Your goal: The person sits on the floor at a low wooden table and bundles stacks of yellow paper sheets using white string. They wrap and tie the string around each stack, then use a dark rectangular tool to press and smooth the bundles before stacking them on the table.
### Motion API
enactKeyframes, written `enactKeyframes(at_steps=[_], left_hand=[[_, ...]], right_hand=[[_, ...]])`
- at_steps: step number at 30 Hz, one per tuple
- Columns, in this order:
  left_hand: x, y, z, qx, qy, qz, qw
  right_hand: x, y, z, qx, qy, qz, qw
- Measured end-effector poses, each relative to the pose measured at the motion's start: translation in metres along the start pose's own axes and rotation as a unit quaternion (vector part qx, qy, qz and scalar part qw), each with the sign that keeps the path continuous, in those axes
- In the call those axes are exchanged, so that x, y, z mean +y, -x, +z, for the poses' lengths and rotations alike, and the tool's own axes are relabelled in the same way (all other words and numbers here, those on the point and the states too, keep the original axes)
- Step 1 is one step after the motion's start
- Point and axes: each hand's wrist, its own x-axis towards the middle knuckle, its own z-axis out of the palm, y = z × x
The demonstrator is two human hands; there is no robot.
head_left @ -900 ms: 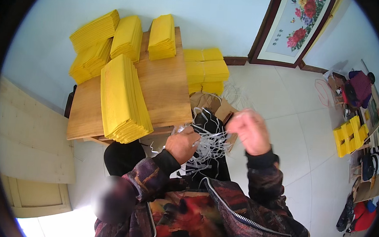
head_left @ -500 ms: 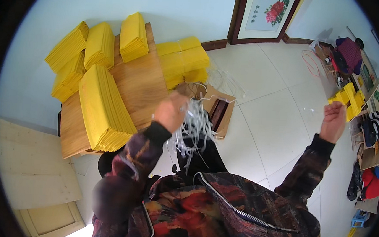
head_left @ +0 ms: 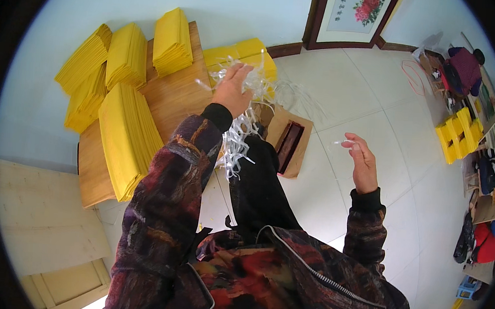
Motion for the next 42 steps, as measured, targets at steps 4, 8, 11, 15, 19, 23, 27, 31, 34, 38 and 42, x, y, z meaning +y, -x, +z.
enactKeyframes(at_steps=[4, 8, 11, 15, 19, 23, 27, 31, 34, 38, 42], left_hand=[[0.003, 0.002, -0.009, -0.125, -0.047, -0.047, 0.99], [0.042, 0.007, -0.031, -0.233, -0.154, -0.036, 0.96], [0.076, 0.021, -0.038, -0.197, 0.254, 0.0, 0.947], [0.087, 0.049, -0.042, -0.313, 0.5, -0.118, 0.799], [0.068, 0.104, -0.076, -0.208, 0.645, -0.247, 0.693], [0.07, 0.168, -0.119, -0.133, 0.616, -0.274, 0.727], [0.08, 0.228, -0.165, -0.11, 0.547, -0.334, 0.76], [0.077, 0.294, -0.203, -0.032, 0.579, -0.341, 0.74], [0.067, 0.339, -0.229, 0.035, 0.516, -0.294, 0.804], [0.046, 0.382, -0.225, 0.162, 0.59, -0.307, 0.729], [0.002, 0.4, -0.183, 0.224, 0.534, -0.537, 0.613]], right_hand=[[-0.02, -0.016, 0.018, -0.071, -0.058, 0.022, 0.996], [-0.044, -0.029, 0.032, -0.19, -0.173, 0.04, 0.966], [-0.062, -0.036, 0.049, -0.235, -0.173, 0.047, 0.955], [-0.073, -0.045, 0.063, -0.298, -0.214, 0.038, 0.929], [-0.071, -0.056, 0.067, -0.301, -0.332, 0.028, 0.894], [-0.077, -0.048, 0.093, -0.253, -0.391, 0.171, 0.868], [-0.085, -0.025, 0.136, -0.355, -0.526, 0.15, 0.758], [-0.084, -0.005, 0.178, -0.442, -0.486, 0.162, 0.736], [-0.076, 0.005, 0.197, -0.497, -0.414, 0.159, 0.746], [-0.036, 0.036, 0.225, -0.55, -0.304, 0.253, 0.736], [0.024, 0.048, 0.269, -0.495, -0.267, 0.298, 0.771]])
